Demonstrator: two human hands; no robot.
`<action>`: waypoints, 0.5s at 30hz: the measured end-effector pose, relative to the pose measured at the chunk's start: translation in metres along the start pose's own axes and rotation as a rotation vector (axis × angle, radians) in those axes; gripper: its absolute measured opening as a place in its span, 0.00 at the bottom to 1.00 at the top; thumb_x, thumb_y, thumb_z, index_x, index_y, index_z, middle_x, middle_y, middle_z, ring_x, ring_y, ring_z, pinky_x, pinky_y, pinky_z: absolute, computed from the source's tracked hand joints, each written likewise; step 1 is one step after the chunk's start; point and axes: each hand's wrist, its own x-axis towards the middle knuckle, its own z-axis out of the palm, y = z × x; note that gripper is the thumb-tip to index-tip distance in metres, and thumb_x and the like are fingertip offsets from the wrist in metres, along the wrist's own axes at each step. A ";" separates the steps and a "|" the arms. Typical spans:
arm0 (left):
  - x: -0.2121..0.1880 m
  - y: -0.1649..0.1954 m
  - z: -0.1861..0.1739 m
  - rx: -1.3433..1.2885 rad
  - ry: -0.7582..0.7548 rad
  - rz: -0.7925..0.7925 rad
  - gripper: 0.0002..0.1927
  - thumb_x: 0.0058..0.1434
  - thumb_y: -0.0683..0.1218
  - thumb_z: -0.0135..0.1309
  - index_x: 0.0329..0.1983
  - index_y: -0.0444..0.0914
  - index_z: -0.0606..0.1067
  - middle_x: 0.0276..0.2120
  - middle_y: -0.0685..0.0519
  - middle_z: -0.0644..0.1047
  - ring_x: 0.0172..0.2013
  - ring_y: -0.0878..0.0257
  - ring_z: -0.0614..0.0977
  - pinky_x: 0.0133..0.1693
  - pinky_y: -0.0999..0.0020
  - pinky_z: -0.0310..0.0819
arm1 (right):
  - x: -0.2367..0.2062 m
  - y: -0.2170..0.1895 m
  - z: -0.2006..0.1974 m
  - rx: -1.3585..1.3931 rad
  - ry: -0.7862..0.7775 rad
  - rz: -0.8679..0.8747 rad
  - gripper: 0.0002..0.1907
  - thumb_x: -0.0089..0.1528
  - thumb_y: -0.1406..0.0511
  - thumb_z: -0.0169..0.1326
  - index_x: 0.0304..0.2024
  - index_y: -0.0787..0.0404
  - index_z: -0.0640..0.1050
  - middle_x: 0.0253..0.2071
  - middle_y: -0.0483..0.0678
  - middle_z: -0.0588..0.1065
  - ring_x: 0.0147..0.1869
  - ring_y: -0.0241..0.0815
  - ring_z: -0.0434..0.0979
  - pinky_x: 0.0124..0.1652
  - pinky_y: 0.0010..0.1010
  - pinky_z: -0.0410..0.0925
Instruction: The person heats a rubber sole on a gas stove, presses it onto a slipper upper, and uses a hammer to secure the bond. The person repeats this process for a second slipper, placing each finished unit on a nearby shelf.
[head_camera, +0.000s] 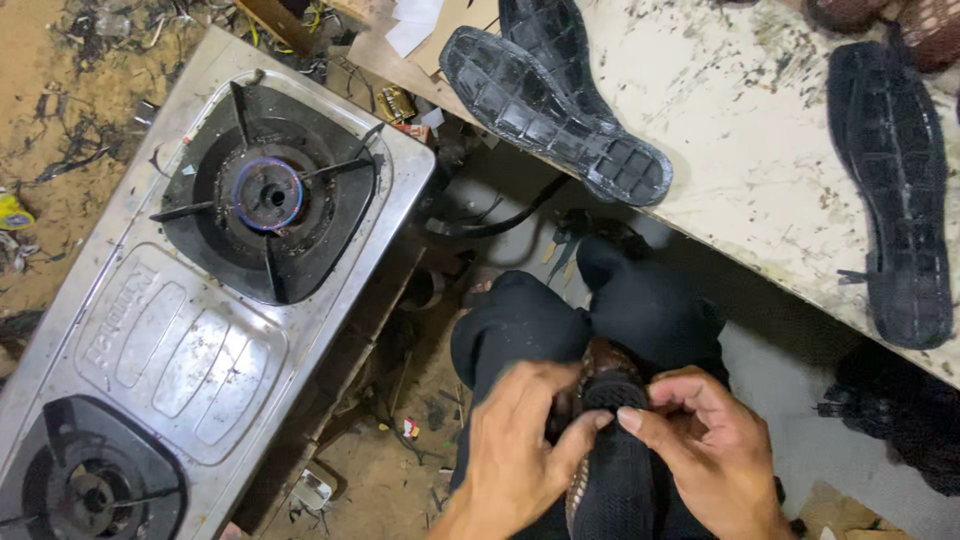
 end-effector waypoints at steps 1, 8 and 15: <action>0.007 -0.002 -0.007 0.116 0.012 0.211 0.26 0.52 0.48 0.65 0.53 0.32 0.77 0.49 0.42 0.77 0.52 0.46 0.77 0.54 0.52 0.72 | 0.000 -0.001 -0.001 0.002 -0.014 -0.009 0.12 0.54 0.73 0.66 0.38 0.68 0.78 0.33 0.48 0.76 0.32 0.31 0.74 0.32 0.23 0.69; 0.026 -0.025 -0.011 0.262 -0.363 0.368 0.35 0.60 0.61 0.58 0.64 0.35 0.75 0.65 0.45 0.75 0.75 0.41 0.61 0.72 0.28 0.30 | -0.003 0.001 -0.006 0.018 -0.083 -0.161 0.13 0.53 0.74 0.66 0.39 0.68 0.77 0.34 0.46 0.75 0.35 0.30 0.73 0.34 0.22 0.69; -0.021 -0.005 -0.004 -0.028 -0.236 0.346 0.34 0.55 0.58 0.62 0.60 0.34 0.75 0.60 0.45 0.78 0.74 0.43 0.69 0.76 0.31 0.36 | -0.039 0.011 -0.029 0.136 -0.242 -0.362 0.12 0.55 0.77 0.63 0.39 0.69 0.75 0.42 0.49 0.73 0.42 0.31 0.73 0.39 0.22 0.69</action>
